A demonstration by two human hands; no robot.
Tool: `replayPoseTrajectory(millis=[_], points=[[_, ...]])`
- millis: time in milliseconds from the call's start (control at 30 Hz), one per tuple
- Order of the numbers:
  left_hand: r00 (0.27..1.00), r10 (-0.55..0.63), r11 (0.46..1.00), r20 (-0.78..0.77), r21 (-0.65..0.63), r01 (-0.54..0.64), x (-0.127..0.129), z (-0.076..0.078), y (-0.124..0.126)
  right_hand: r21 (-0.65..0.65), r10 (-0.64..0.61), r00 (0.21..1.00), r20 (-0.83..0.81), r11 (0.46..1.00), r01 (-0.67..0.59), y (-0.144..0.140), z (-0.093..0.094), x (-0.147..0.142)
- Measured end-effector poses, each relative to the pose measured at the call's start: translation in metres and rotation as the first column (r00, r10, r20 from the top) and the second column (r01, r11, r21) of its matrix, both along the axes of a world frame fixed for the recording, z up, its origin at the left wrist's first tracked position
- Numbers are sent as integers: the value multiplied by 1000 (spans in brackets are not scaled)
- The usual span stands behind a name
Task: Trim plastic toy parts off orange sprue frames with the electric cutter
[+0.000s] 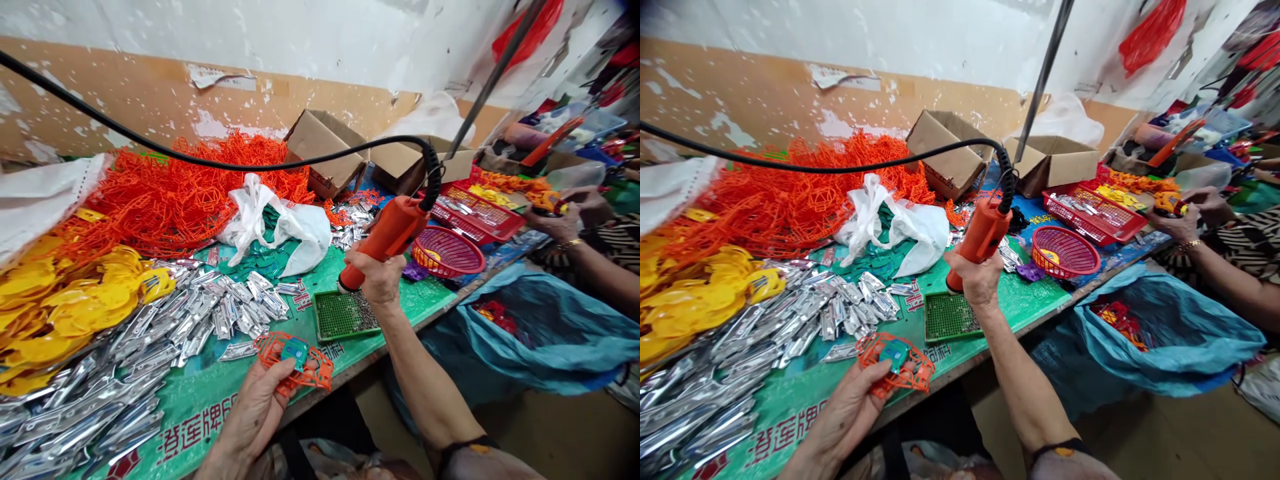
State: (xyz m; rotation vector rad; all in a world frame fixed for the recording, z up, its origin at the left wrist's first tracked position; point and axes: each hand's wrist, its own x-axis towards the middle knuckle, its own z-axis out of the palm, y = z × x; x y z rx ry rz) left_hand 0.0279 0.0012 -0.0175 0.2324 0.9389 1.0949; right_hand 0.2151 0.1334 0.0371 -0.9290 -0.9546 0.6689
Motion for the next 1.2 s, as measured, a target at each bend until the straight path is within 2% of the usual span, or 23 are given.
replayPoseTrajectory(millis=[167,300,433,533,633,700,1200], points=[[1000,29,1000,13,-12,-29,0,-4,1,8,22,1000,-12,1000,-22,4,4,5],[999,32,999,23,-9,-32,0,-4,2,28,69,997,-40,997,-68,-6,24,7],[998,-2,1000,61,29,1,1,-1,1,58,233,966,-110,972,-228,-39,50,0],[997,-12,999,79,46,9,2,0,1,64,394,901,-180,919,-389,-67,58,-9],[997,-13,999,78,53,9,2,-1,1,59,491,846,-208,870,-490,-87,58,-20],[996,-19,998,86,63,14,2,-2,1,49,510,836,-203,858,-512,-93,55,-26],[996,-64,990,57,131,56,3,-5,1,25,539,816,-208,837,-547,-97,44,-38]])
